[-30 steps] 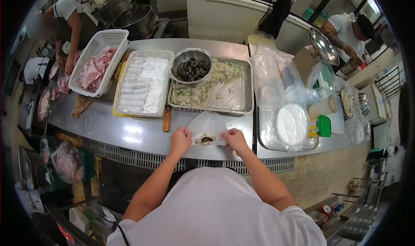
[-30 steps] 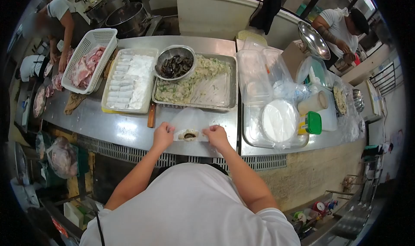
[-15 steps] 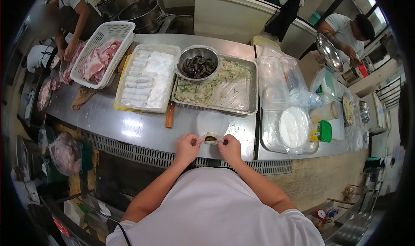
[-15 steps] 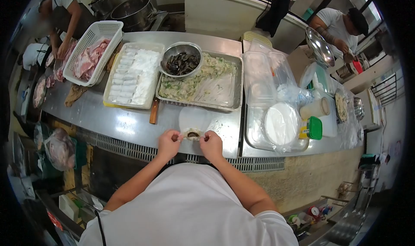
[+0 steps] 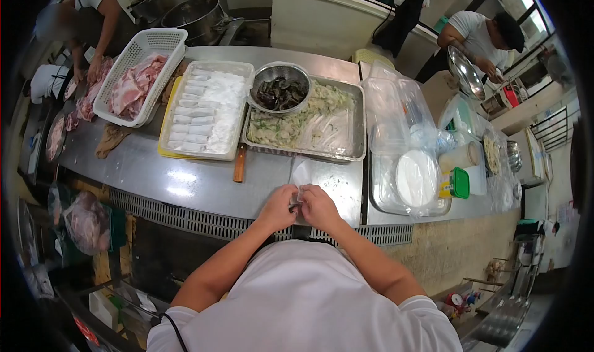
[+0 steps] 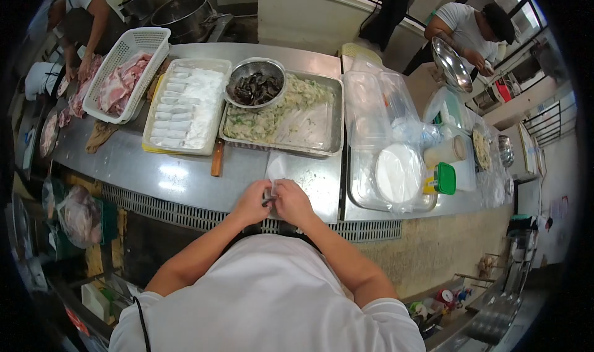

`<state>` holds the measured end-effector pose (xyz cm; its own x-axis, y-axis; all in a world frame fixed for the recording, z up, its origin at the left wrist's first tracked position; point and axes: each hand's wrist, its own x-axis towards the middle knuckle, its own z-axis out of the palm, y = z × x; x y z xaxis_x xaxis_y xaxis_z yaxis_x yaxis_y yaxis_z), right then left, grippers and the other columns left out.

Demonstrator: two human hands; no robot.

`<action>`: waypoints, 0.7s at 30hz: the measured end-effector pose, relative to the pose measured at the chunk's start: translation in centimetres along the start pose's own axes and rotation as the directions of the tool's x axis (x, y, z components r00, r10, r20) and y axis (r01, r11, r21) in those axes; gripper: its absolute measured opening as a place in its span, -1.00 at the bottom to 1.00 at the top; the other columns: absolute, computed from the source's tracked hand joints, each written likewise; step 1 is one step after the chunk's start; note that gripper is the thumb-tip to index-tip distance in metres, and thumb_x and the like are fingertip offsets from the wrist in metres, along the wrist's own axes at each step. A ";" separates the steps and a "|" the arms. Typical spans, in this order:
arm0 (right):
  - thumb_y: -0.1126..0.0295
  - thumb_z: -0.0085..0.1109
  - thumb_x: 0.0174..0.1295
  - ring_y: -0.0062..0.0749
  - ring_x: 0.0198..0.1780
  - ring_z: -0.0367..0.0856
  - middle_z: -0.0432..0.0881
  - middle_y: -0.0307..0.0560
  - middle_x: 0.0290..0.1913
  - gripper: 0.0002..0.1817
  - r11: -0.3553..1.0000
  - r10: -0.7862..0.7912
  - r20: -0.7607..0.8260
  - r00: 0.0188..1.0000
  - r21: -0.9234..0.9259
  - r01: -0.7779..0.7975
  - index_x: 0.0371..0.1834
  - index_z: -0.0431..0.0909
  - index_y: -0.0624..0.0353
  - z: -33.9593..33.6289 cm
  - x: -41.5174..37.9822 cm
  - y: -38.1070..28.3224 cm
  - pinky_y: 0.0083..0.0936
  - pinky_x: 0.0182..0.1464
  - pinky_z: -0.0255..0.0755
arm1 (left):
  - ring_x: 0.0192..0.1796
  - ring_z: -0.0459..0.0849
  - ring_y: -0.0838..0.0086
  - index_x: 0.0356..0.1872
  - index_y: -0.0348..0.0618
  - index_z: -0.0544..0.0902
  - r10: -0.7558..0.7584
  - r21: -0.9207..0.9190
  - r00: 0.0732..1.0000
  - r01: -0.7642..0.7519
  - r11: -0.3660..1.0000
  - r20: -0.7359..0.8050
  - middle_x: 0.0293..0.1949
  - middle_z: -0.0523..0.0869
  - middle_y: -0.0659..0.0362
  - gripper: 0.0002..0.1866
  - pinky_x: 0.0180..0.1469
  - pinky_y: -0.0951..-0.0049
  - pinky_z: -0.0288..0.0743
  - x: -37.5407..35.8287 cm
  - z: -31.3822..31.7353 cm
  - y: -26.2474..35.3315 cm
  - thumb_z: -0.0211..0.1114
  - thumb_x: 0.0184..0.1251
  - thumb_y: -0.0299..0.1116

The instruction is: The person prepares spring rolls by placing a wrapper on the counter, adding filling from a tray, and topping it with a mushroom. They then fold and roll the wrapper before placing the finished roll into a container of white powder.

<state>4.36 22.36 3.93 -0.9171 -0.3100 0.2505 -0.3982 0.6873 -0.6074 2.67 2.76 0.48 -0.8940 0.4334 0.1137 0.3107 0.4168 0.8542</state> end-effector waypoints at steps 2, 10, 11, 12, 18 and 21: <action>0.59 0.37 0.18 0.14 0.22 0.72 0.78 0.16 0.14 -0.83 0.999 -0.026 0.071 0.997 -0.030 0.028 -0.16 0.69 0.25 0.4 0.2 0.8 -0.08 0.29 0.65 | 0.38 0.62 -0.09 0.28 -0.24 0.57 -0.071 -0.118 0.996 0.065 0.991 -0.050 0.30 0.63 -0.13 -0.35 0.50 0.01 0.50 -0.3 0.2 -0.5 0.53 0.08 -0.58; 0.57 0.35 0.11 0.14 0.23 0.71 0.77 0.18 0.14 -0.65 0.984 -0.018 0.211 0.977 -0.170 0.054 0.02 0.68 0.26 -0.2 0.9 -0.2 -0.06 0.39 0.56 | 0.51 0.53 -0.06 0.51 -0.22 0.51 0.089 0.218 0.979 -0.128 0.967 0.181 0.41 0.63 -0.09 -0.16 0.59 -0.04 0.39 0.6 -2.6 0.0 0.60 0.14 -0.37; 0.57 0.36 0.10 0.14 0.22 0.71 0.76 0.19 0.13 -0.59 0.988 -0.047 0.164 0.985 -0.139 0.071 0.09 0.68 0.26 -0.5 0.7 -0.5 -0.06 0.40 0.55 | 0.51 0.53 -0.05 0.52 -0.21 0.51 0.116 0.243 0.974 -0.163 0.956 0.196 0.41 0.63 -0.08 -0.14 0.59 -0.04 0.37 0.5 -2.9 -0.3 0.63 0.14 -0.30; 0.56 0.37 0.09 0.14 0.21 0.71 0.76 0.19 0.12 -0.53 0.990 -0.075 0.114 0.991 -0.111 0.088 0.15 0.67 0.26 -1.0 0.4 -0.7 -0.05 0.41 0.54 | 0.52 0.53 -0.04 0.52 -0.20 0.51 0.143 0.266 0.967 -0.198 0.943 0.212 0.40 0.64 -0.07 -0.12 0.60 -0.04 0.35 0.4 -3.1 -0.5 0.66 0.14 -0.23; 0.46 0.50 0.08 0.16 0.38 0.58 0.66 0.11 0.27 -0.29 0.991 0.070 0.227 0.971 -0.123 -0.043 0.40 0.57 0.24 -3.6 -2.8 -1.1 -0.04 0.53 0.42 | 0.57 0.52 0.10 0.59 -0.19 0.47 0.203 0.287 0.925 -0.300 0.910 0.322 0.47 0.63 0.04 0.05 0.60 0.00 0.33 -2.0 -3.6 0.1 0.76 0.06 -0.02; 0.43 0.54 0.09 0.15 0.36 0.55 0.61 0.09 0.31 -0.28 0.970 0.010 0.319 0.948 -0.232 0.068 0.40 0.56 0.21 -2.4 -4.7 -0.8 -0.03 0.50 0.42 | 0.49 0.61 0.15 0.52 -0.12 0.56 0.248 0.308 0.919 -0.342 0.888 0.306 0.40 0.70 0.13 -0.14 0.53 0.06 0.41 -3.9 -1.9 -0.3 0.69 0.18 -0.17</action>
<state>8.92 24.85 5.06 -0.8678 -0.4969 -0.0094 -0.4528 0.7983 -0.3970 5.52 -0.54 0.75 -0.6458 0.7462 0.1614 0.6814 0.4680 0.5628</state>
